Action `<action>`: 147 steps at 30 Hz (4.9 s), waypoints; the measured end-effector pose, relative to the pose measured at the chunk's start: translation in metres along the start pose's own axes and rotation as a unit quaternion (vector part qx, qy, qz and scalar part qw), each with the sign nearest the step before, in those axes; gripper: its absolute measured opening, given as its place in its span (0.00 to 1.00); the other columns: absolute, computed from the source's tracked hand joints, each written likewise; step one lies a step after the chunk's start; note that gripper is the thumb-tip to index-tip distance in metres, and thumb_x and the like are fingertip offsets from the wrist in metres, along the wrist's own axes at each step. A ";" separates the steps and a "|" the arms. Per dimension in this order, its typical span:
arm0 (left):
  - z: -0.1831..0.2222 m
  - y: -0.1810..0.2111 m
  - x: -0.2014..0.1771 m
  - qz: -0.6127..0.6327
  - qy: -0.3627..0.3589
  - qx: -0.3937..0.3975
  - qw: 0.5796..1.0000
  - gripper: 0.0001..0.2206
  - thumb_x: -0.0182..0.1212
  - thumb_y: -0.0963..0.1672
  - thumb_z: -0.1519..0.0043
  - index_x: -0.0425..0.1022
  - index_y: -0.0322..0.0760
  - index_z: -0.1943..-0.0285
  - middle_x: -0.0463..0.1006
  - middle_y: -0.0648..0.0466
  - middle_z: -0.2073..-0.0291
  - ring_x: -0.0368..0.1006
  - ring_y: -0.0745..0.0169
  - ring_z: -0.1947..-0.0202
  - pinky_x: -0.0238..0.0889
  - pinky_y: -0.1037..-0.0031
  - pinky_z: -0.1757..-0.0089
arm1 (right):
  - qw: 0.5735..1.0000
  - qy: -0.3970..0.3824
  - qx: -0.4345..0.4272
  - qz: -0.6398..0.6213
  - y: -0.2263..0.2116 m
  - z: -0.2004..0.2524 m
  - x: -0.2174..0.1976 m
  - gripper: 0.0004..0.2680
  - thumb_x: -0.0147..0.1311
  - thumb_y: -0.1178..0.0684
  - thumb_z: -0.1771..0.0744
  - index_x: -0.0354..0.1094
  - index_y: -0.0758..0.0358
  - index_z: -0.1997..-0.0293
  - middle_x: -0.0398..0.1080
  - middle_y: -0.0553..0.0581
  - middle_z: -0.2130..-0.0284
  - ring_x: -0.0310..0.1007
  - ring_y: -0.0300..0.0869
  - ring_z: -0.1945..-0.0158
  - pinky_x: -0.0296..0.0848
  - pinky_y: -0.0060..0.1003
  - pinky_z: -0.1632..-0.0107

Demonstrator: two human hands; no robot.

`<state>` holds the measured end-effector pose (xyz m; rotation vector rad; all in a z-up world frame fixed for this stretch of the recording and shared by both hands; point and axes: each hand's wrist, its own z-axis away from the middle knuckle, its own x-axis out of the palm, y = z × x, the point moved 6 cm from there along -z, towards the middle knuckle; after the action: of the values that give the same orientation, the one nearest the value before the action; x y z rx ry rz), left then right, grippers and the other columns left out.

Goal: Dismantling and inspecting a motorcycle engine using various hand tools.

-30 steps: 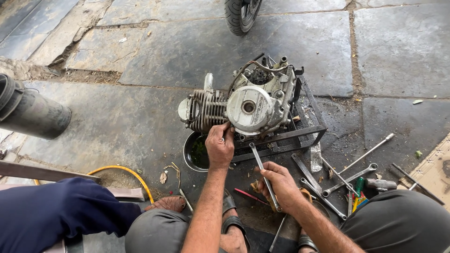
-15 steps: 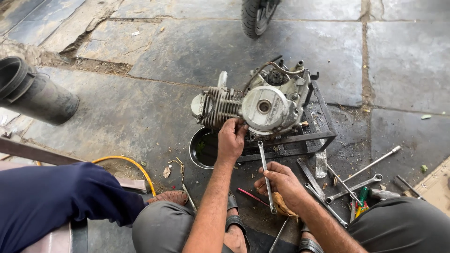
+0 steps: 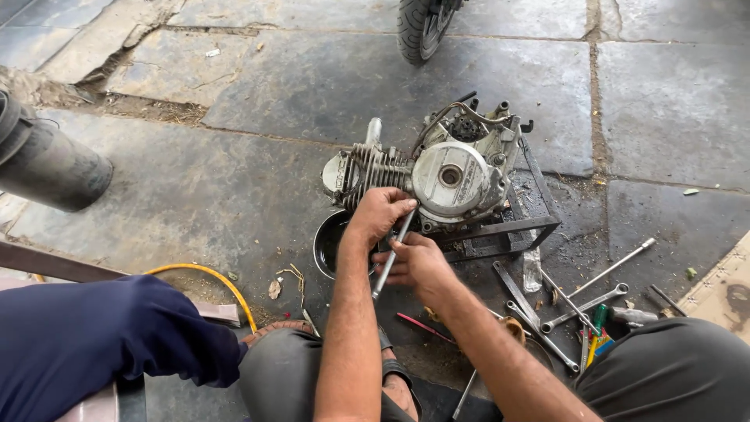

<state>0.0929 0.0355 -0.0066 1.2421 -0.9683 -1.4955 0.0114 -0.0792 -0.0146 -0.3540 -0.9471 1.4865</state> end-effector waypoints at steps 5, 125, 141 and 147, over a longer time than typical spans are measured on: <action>-0.012 0.013 0.004 -0.168 0.018 -0.008 0.986 0.11 0.67 0.45 0.43 0.84 0.32 0.57 0.84 0.47 0.68 0.80 0.59 0.69 0.75 0.67 0.63 | 0.981 -0.025 -0.062 -0.184 0.023 -0.036 0.020 0.13 0.39 0.59 0.29 0.59 0.69 0.37 0.72 0.63 0.54 0.79 0.43 0.58 0.80 0.43 0.51; 0.014 -0.002 0.002 0.032 0.064 -0.013 0.997 0.16 0.60 0.50 0.33 0.84 0.32 0.62 0.82 0.55 0.73 0.72 0.68 0.73 0.67 0.73 0.67 | 0.991 -0.038 -0.038 0.122 0.017 0.020 -0.041 0.13 0.43 0.49 0.29 0.67 0.66 0.42 0.79 0.60 0.62 0.78 0.43 0.61 0.77 0.41 0.56; 0.012 0.035 0.005 -0.262 0.106 -0.047 0.958 0.10 0.66 0.48 0.40 0.85 0.39 0.58 0.85 0.50 0.69 0.80 0.61 0.70 0.75 0.65 0.60 | 0.974 -0.019 -0.043 -0.221 0.024 -0.024 0.035 0.14 0.39 0.54 0.29 0.65 0.72 0.40 0.72 0.67 0.54 0.77 0.46 0.59 0.80 0.42 0.56; 0.019 0.035 0.006 -0.228 0.122 -0.054 0.964 0.11 0.65 0.47 0.43 0.86 0.37 0.58 0.85 0.48 0.69 0.80 0.57 0.70 0.74 0.63 0.62 | 0.970 0.097 -0.082 0.208 0.010 0.003 -0.066 0.14 0.49 0.45 0.30 0.73 0.63 0.45 0.78 0.58 0.64 0.73 0.42 0.72 0.75 0.40 0.67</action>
<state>0.0798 0.0206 0.0288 1.5974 -0.4457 -1.6631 0.0141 -0.1403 -0.0411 -0.8449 -0.8719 1.7153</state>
